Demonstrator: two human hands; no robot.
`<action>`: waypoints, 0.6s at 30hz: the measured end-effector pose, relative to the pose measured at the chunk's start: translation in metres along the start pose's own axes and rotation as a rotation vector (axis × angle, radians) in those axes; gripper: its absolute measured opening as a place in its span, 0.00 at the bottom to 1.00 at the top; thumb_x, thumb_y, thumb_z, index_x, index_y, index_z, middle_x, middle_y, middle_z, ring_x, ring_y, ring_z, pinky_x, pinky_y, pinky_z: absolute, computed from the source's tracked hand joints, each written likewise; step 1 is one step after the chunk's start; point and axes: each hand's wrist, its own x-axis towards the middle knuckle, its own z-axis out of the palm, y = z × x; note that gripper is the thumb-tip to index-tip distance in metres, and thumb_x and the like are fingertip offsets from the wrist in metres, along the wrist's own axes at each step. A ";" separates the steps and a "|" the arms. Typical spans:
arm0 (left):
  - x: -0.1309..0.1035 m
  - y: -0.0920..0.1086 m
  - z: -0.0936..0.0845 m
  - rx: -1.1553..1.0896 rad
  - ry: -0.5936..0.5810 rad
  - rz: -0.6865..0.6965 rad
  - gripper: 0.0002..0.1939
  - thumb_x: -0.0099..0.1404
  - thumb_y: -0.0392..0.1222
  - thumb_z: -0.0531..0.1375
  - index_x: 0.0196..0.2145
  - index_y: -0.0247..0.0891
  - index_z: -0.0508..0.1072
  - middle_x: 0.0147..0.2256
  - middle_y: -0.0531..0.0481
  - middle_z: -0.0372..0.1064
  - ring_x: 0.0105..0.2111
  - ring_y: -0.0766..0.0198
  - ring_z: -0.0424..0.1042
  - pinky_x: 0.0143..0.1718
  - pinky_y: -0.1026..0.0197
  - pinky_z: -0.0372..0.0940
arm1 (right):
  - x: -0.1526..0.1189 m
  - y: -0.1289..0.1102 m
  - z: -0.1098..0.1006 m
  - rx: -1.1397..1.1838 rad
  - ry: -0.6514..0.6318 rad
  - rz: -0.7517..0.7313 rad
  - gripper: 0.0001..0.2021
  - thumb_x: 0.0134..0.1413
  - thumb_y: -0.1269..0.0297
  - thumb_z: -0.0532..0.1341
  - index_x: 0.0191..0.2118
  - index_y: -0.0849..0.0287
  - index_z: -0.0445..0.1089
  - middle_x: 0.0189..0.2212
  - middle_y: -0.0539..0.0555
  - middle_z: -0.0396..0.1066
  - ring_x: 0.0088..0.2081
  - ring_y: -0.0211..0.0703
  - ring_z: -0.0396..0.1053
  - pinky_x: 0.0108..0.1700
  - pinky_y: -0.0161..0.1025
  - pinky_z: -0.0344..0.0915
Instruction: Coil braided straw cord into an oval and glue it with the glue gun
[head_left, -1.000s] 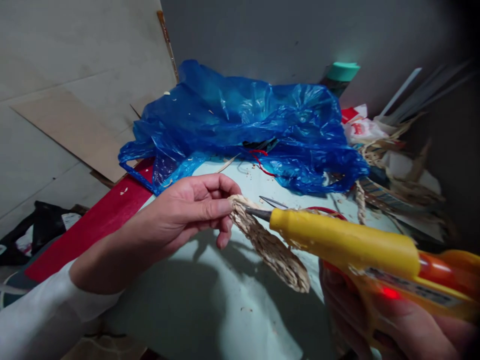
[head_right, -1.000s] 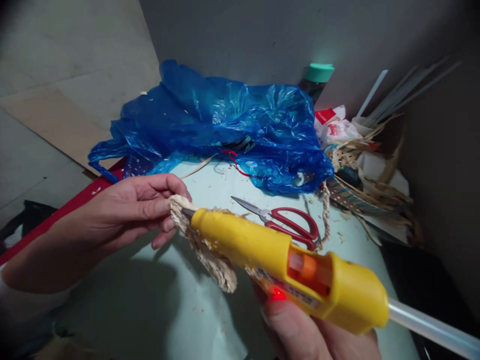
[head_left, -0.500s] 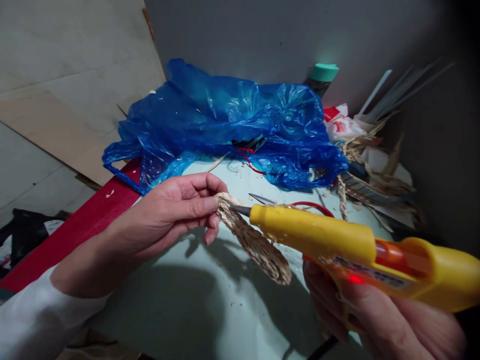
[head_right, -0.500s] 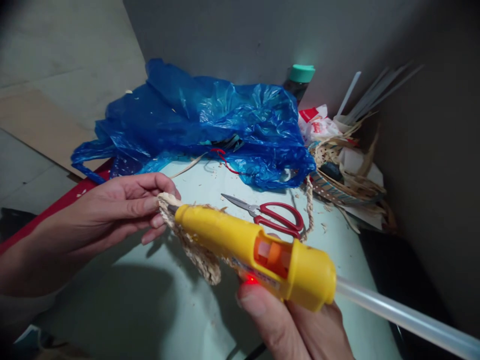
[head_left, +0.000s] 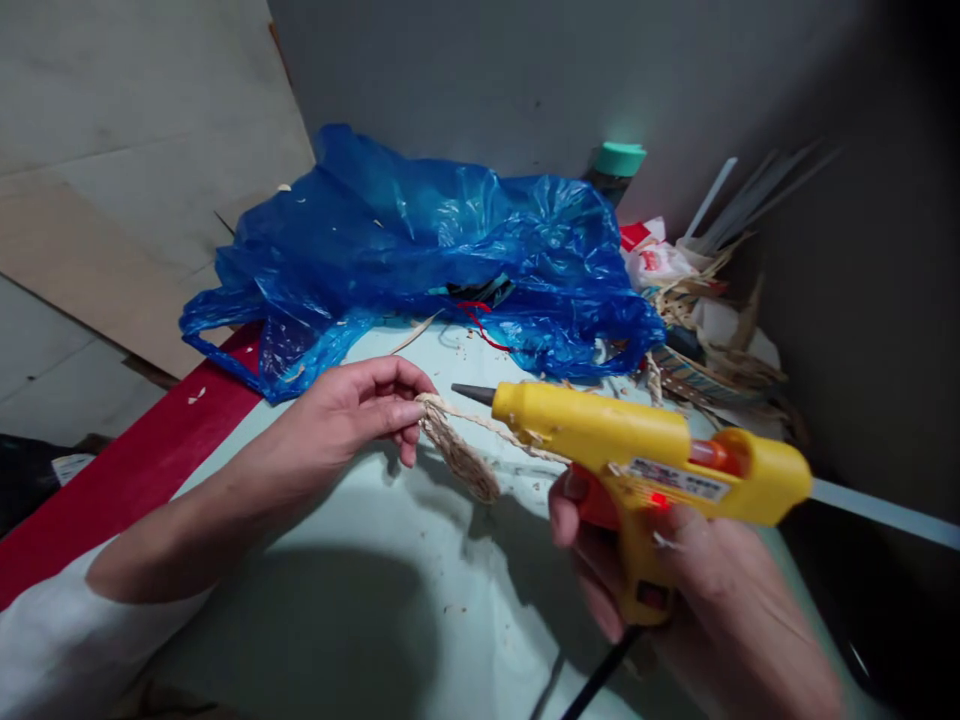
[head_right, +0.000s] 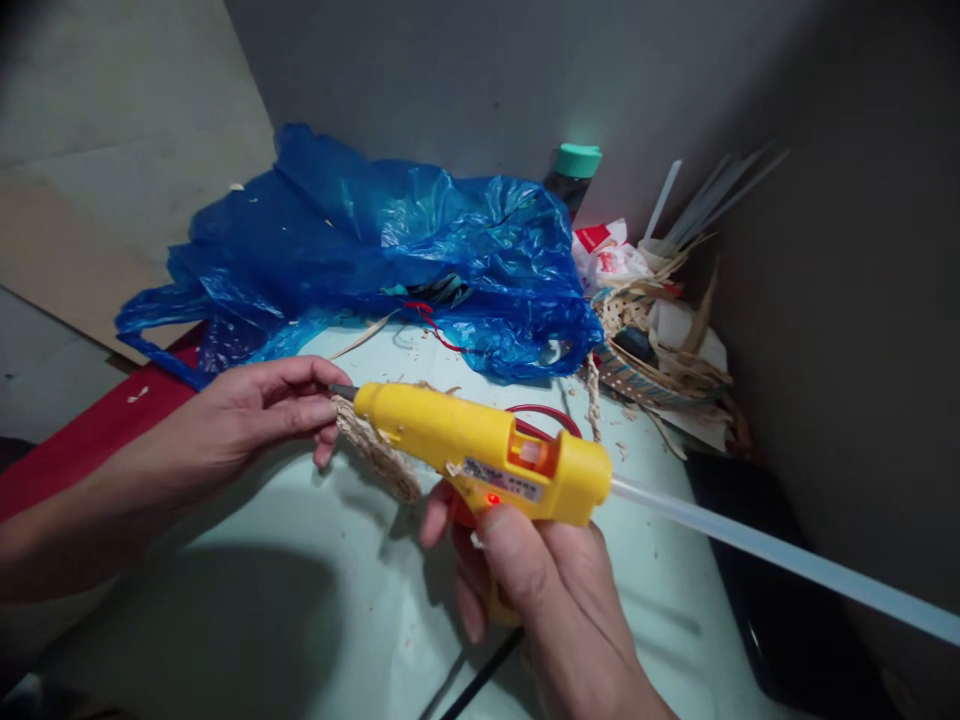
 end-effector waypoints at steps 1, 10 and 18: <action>0.001 -0.002 0.000 0.027 0.004 0.008 0.07 0.66 0.40 0.63 0.41 0.37 0.73 0.26 0.55 0.72 0.26 0.69 0.73 0.31 0.70 0.67 | 0.001 -0.002 0.004 0.036 0.003 0.003 0.25 0.61 0.37 0.59 0.41 0.58 0.73 0.28 0.55 0.67 0.22 0.36 0.59 0.22 0.34 0.54; 0.002 -0.003 0.007 0.107 0.068 -0.003 0.17 0.60 0.40 0.66 0.48 0.35 0.75 0.40 0.44 0.77 0.31 0.63 0.75 0.32 0.65 0.68 | -0.002 0.003 0.008 -0.078 -0.092 -0.149 0.22 0.67 0.40 0.55 0.50 0.51 0.74 0.42 0.54 0.72 0.28 0.36 0.62 0.27 0.32 0.63; -0.004 0.001 0.014 0.099 0.212 0.091 0.08 0.57 0.37 0.70 0.36 0.35 0.82 0.24 0.50 0.72 0.21 0.68 0.66 0.22 0.69 0.60 | -0.001 0.008 0.003 -0.698 0.140 -0.606 0.17 0.75 0.55 0.48 0.45 0.51 0.73 0.33 0.50 0.73 0.27 0.38 0.70 0.25 0.30 0.68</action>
